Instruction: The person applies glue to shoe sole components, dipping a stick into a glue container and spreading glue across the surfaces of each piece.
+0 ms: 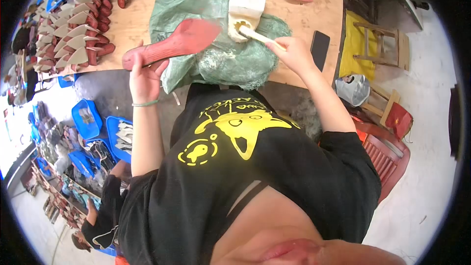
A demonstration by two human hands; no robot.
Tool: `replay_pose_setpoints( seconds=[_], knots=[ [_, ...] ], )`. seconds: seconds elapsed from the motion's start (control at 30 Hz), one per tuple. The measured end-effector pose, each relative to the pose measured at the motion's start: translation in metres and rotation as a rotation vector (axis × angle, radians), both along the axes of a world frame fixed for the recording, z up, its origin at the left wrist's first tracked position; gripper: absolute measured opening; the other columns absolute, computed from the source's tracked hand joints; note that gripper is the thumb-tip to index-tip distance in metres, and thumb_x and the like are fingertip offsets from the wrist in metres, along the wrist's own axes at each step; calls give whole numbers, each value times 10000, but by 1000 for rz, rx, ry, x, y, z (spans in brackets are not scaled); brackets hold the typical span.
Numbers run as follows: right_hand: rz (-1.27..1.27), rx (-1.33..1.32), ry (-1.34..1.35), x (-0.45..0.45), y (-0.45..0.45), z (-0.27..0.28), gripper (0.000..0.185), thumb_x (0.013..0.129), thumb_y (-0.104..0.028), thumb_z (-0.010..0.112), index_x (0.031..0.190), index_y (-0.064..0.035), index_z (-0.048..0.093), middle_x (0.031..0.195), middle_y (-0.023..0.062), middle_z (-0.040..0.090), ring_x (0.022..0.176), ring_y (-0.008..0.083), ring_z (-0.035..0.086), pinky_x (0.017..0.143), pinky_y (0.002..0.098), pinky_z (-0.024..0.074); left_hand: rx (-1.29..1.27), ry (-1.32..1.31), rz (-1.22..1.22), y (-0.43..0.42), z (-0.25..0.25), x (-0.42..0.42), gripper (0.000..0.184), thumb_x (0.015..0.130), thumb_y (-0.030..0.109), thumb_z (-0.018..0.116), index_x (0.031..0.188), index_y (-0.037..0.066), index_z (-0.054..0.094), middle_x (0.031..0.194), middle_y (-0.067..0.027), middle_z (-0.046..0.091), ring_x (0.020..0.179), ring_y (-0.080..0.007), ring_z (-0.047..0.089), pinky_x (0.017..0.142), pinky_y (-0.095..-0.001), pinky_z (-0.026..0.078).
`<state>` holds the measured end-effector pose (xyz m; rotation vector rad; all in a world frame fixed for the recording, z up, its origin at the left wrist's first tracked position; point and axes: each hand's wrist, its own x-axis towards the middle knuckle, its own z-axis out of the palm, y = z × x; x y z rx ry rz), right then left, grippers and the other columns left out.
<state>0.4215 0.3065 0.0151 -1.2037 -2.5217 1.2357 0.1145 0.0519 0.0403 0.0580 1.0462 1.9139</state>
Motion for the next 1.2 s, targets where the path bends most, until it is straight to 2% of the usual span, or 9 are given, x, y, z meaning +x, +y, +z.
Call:
replay_pose_setpoints(
  seconds=[0.17,0.37,0.57,0.7,0.73,0.87,0.9,1.0,1.2],
  knots=[
    [94,47,-391,-34,1,18,403,837,-408,585,804,-24,702,776,195,670,756,358,652,703,463,499,-12,-31,23,-30,10,-1,461,976,348,409,1294,20,470,1227,-184,578,1068,-347,617,882,-519,533],
    [193,234,-431,-75,17,-25,371,793,-342,605,841,13,702,864,215,680,826,370,664,756,458,518,-177,36,145,-55,16,13,423,926,250,491,1232,-43,489,1232,-161,580,1072,-305,596,818,-420,545],
    [356,171,-344,-84,33,-21,415,813,-327,610,995,44,646,879,254,663,844,360,660,747,461,504,-173,-12,30,-78,16,30,577,858,131,646,1360,-26,409,1304,-123,542,1212,-233,521,1002,-397,457],
    [355,163,-269,-86,32,-36,379,793,-258,633,1020,45,662,874,243,671,836,330,669,754,432,511,-133,-186,204,-80,14,46,805,831,-46,577,1475,67,106,1403,-216,342,1255,-335,456,1018,-551,446],
    [322,99,-133,-78,32,-43,378,804,-282,638,986,48,671,832,237,671,809,303,675,734,421,509,-105,-183,180,-79,14,49,687,851,-36,563,1443,45,224,1358,-213,407,1206,-317,504,999,-521,472],
    [324,92,-521,-74,42,-30,412,847,-337,635,819,73,666,642,194,622,667,212,644,636,388,480,-124,-441,363,-77,-7,62,249,880,125,637,1115,57,598,1044,-70,653,1044,-179,604,888,-418,534],
    [320,102,-427,-69,39,-37,424,853,-350,626,794,69,652,622,172,600,628,206,615,620,389,469,-223,-372,393,-72,-7,66,237,889,173,644,1102,75,609,1049,-41,663,997,-153,617,890,-395,518],
    [344,150,-349,-50,40,-56,451,861,-377,610,753,60,632,600,154,570,576,215,578,603,405,452,35,-251,234,-70,-19,70,287,887,117,644,1161,44,599,1103,-35,649,1014,-109,600,889,-319,485],
    [372,231,-501,-55,36,-45,442,862,-378,597,797,56,644,657,223,590,644,300,625,633,431,454,146,-259,59,-61,-25,74,358,873,41,621,1208,73,498,1142,-17,582,1077,-147,556,975,-356,422]
  ],
)
